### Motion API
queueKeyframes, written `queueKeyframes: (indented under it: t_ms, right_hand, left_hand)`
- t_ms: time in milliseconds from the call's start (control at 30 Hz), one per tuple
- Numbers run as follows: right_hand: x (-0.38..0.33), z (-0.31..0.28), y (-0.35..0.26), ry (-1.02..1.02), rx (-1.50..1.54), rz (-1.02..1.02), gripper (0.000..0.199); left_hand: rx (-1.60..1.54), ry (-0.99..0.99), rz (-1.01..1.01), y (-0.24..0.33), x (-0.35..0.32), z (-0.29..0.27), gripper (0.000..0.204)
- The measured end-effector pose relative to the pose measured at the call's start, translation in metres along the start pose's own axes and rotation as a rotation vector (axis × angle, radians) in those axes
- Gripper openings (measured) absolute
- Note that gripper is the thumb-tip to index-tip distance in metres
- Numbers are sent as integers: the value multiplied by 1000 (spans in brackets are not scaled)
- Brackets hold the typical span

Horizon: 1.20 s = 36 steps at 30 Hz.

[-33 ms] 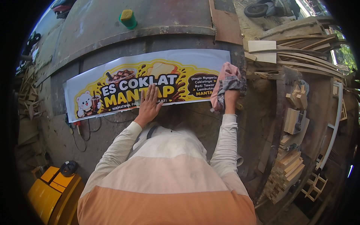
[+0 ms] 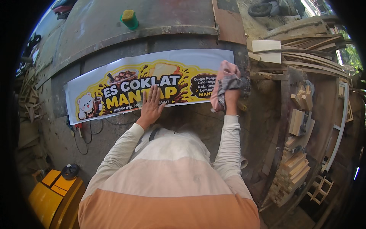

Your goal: The person smooths a long banner sticker onto a wooden board by hand, then uses a cloth to rub and press the sticker surface firmly onto the board.

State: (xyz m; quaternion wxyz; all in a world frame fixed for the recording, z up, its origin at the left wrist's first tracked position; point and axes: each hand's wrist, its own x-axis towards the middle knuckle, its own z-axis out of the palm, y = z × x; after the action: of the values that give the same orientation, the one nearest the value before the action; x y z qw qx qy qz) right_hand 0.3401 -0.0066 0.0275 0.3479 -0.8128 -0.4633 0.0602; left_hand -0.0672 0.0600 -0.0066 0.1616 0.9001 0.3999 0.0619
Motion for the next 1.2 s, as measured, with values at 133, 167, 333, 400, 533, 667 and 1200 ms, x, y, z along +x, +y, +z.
queueKeyframes:
  t_ms: [133, 167, 333, 400, 533, 667, 1200]
  right_hand:
    - [-5, 21, 0, -216, -342, 515, 44]
    - [0, 17, -1, -208, -357, 567, 46]
    - [-5, -46, 54, 95, -130, 154, 53]
    - [-25, -69, 102, 206, -134, -93, 55]
    - [-67, -135, 11, 178, 757, 670, 55]
    - [-96, -154, -85, -261, 1711, 655, 48]
    - [-40, 77, -30, -93, 248, 108, 94]
  left_hand:
    - [-19, 12, 32, 0, 1, -4, 78]
    - [-9, 10, 23, -1, 0, -4, 78]
    - [-12, 29, 21, 0, -1, -2, 79]
    - [-3, 5, 51, 1, 4, 2, 79]
    - [-78, 13, -54, 14, -1, -5, 74]
    - [-755, -136, 212, 81, 42, -34, 72]
    - [-1385, -783, 71, 96, -27, -38, 75]
